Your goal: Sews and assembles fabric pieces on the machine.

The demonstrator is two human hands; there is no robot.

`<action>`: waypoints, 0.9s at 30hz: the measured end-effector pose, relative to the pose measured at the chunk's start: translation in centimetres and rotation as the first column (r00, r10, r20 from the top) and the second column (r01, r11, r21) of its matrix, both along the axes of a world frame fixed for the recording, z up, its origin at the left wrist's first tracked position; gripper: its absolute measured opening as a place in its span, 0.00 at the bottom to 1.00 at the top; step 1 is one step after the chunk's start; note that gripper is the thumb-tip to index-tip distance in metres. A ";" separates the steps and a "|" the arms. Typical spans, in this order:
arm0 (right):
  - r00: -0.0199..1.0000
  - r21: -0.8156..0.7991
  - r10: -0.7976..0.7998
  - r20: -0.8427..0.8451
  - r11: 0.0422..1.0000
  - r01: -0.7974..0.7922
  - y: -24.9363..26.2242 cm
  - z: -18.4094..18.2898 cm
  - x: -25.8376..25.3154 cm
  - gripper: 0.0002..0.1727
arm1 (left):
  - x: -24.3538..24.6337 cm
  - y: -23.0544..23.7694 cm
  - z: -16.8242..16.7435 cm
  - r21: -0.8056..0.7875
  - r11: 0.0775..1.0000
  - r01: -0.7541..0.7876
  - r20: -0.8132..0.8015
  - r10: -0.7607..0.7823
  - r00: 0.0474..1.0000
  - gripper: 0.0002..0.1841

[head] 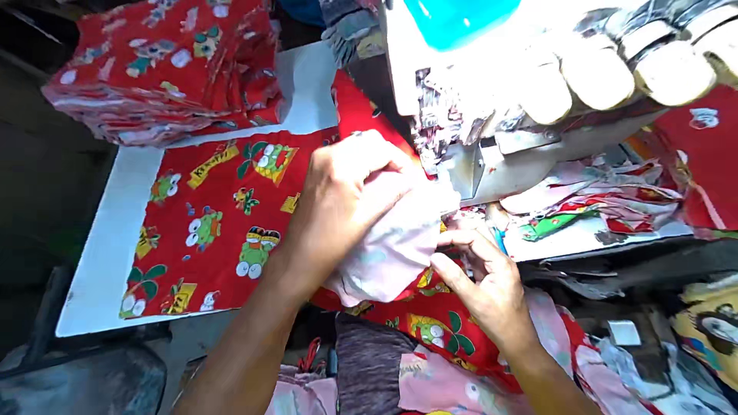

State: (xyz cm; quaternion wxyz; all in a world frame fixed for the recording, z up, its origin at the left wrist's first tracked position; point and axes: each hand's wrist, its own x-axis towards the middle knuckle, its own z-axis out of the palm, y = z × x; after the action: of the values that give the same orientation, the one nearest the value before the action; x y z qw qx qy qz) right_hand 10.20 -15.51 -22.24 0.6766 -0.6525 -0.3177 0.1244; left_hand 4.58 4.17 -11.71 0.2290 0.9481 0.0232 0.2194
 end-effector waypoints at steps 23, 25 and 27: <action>0.998 0.085 -0.055 -0.018 0.995 0.056 0.1 2.3 0.4 0.06 | -1.0 -1.4 -0.5 0.077 0.984 -0.161 0.035 0.159 0.987 0.09; 0.997 0.099 -0.066 -0.032 0.993 0.069 0.3 2.9 0.6 0.10 | 0.3 -0.9 -0.9 0.036 0.987 -0.154 0.072 0.151 0.986 0.08; 0.997 0.115 -0.067 -0.027 0.991 0.070 0.3 3.5 0.9 0.15 | 1.5 -0.2 -1.3 -0.023 0.987 -0.160 0.094 0.161 0.982 0.08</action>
State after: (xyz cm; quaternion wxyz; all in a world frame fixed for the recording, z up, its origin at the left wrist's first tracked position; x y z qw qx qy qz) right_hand 11.14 -15.21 -18.79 0.7207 -0.6213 -0.2940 0.0898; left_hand 6.08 3.94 -13.00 0.2187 0.9298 0.0903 0.2819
